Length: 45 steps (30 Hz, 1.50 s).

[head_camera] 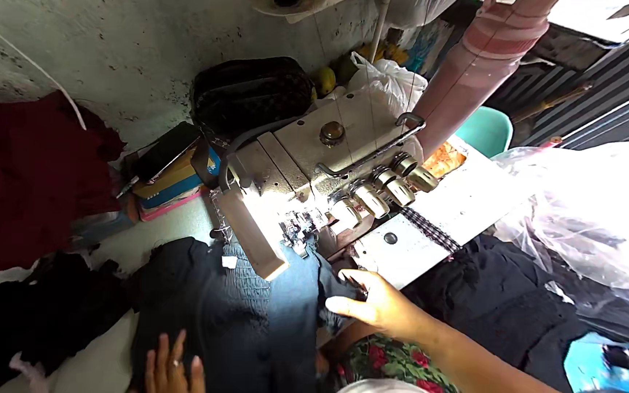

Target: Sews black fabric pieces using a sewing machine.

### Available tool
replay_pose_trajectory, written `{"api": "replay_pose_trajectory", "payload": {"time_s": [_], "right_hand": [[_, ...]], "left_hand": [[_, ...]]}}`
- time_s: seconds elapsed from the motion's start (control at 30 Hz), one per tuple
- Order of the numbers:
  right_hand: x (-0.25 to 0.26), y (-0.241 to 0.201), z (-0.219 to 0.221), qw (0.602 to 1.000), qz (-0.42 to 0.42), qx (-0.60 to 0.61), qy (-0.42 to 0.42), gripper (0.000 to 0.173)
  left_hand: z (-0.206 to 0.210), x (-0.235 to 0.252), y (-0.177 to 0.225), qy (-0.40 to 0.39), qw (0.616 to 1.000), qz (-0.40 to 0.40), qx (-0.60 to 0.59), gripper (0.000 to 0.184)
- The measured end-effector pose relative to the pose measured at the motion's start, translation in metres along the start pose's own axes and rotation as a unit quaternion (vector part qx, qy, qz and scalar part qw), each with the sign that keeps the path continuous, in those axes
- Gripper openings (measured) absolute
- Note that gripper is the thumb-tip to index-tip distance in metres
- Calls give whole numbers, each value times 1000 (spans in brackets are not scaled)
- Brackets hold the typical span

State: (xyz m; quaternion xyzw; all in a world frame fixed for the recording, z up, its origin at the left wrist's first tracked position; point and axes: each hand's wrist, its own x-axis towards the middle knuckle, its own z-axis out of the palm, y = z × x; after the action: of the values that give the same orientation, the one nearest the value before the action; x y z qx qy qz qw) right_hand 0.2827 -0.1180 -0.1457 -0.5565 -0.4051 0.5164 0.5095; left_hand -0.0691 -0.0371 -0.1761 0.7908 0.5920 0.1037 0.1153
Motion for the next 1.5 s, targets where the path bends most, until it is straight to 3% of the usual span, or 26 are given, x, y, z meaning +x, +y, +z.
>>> {"api": "replay_pose_trajectory", "payload": {"time_s": [0.07,0.13,0.23,0.3,0.37,0.4,0.47,0.53,0.63,0.73,0.83,0.9,0.97,1.07,1.17,1.27,1.4,1.5], "right_hand": [[-9,-3,17,992,56,111,-36,9],[-15,-5,32,979,90,176,-50,15],[-19,0,43,976,102,194,-16,22],[-19,5,42,977,95,190,14,23],[-18,8,39,977,84,192,26,21],[-18,9,37,975,87,203,27,20],[-17,7,34,966,109,234,29,20],[-15,7,32,957,143,249,32,22],[-10,7,25,958,149,245,27,23],[-8,4,16,952,144,269,14,21],[-5,-6,13,960,113,256,16,20],[-3,-10,15,979,98,176,42,3],[-3,-6,15,986,101,125,47,15],[-6,-1,14,981,115,142,62,25],[-8,-4,13,973,115,183,80,36],[-10,-9,14,959,148,231,75,36],[-12,-9,23,940,165,289,79,18],[-9,-2,29,967,87,228,69,6]], "left_hand": [[-7,46,-31,-7,999,40,13,62],[-13,101,-42,-29,997,65,26,67],[-35,138,-5,-28,995,87,43,51],[-46,112,45,115,980,158,41,40],[-36,61,90,268,922,278,-9,22],[-22,38,106,304,891,336,-34,11],[11,8,116,280,869,404,-57,19],[26,15,107,257,893,362,-77,19],[-12,28,96,127,931,257,-227,26],[-55,49,91,-47,906,129,-400,46],[-67,85,82,-141,886,74,-436,35],[-61,101,82,-107,926,106,-347,24],[-47,100,90,40,964,187,-187,22],[-26,77,109,218,919,308,-116,11],[-1,55,110,247,893,360,-111,24],[19,47,89,263,901,338,-63,33],[17,49,69,259,909,318,-76,27],[0,54,72,198,915,318,-149,25]]}}
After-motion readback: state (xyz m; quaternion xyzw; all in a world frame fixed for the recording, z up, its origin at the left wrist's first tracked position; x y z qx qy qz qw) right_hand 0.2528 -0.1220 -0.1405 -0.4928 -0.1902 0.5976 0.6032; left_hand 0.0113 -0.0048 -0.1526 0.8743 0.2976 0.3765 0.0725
